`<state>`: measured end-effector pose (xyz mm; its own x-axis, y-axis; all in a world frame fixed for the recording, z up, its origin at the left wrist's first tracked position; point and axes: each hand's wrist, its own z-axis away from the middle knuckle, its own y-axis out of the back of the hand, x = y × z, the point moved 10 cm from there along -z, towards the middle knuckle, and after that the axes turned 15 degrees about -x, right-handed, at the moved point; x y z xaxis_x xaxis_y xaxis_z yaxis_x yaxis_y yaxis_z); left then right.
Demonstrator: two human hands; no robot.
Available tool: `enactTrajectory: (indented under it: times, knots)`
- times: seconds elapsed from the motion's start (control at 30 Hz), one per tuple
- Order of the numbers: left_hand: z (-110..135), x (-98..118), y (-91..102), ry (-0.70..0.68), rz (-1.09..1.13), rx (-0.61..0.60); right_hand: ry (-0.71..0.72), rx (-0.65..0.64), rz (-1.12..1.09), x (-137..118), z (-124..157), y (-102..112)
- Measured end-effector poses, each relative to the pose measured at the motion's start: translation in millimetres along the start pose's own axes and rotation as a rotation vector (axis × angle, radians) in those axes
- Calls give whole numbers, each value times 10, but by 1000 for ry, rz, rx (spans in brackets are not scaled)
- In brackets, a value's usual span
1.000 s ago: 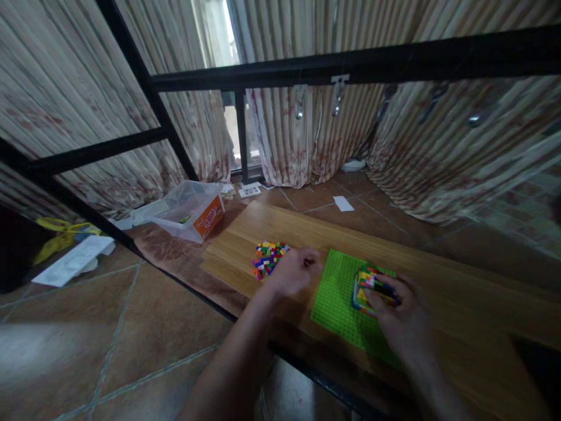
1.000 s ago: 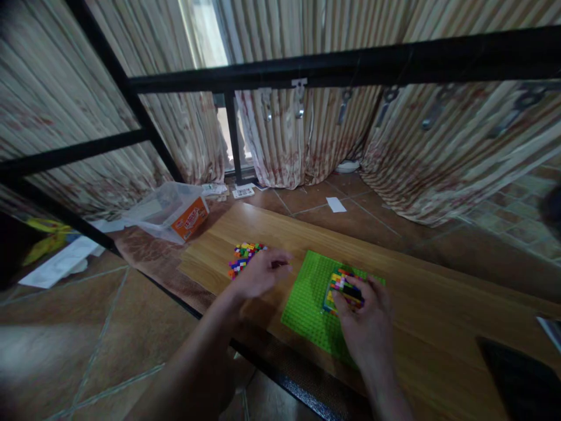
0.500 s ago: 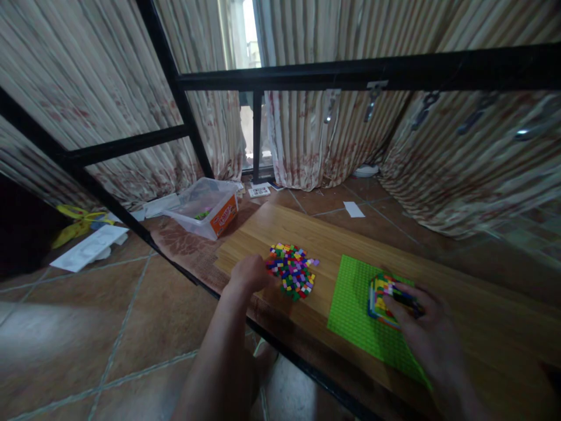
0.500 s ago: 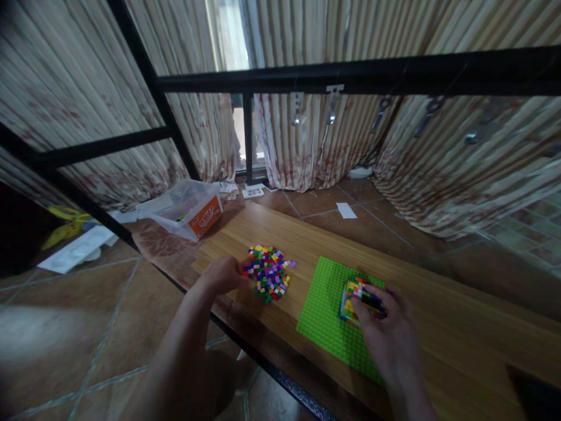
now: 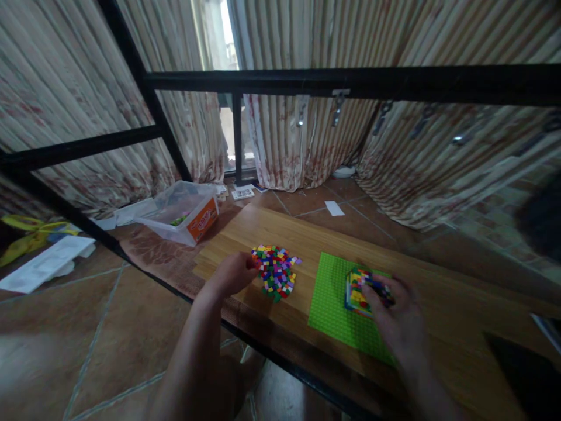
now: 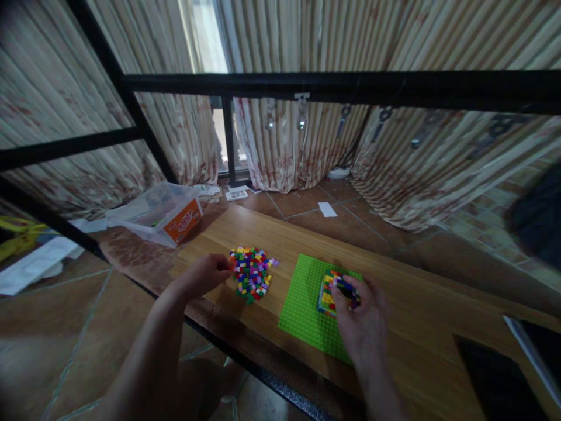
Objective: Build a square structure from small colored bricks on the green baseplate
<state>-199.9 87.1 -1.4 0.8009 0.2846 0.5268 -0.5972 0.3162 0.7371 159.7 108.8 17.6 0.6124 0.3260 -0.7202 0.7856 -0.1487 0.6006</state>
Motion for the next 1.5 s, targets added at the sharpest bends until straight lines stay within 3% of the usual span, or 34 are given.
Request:
enactTrajectory:
  times: [0.07,0.13,0.23,0.33,0.47,0.57,0.67,0.83,1.2,1.37,1.5]
  knots:
    - [-24,248,-101,-187,214,-82,53,97,137,-280,68,100]
    - [-32,560,-275,-365,417,-182,127,75,65,-529,117,74]
    - [-15,986,-617,-517,519,-307,189,-116,-70,-769,144,-146]
    - [35,1293,-856,-619,399,-315,119,-239,-236,-741,143,-302]
    - [91,1500,-892,-699,318,-219,2,-290,-379,-571,125,-361]
    - [112,1570,-820,-700,324,-142,-53,-279,-488,-477,119,-349]
    - [114,1604,-757,-708,473,-119,-90,-244,-611,-411,121,-328]
    - [65,1650,-897,-712,747,-281,-111,-230,-695,-366,129,-329]
    - [88,1693,-1007,-663,792,-411,-68,-348,-632,-388,91,-289]
    - [-47,1552,-956,-573,837,-326,-134,-220,-688,-175,57,-52]
    - [-169,1400,-979,-464,796,-272,-163,-170,-582,-36,55,101]
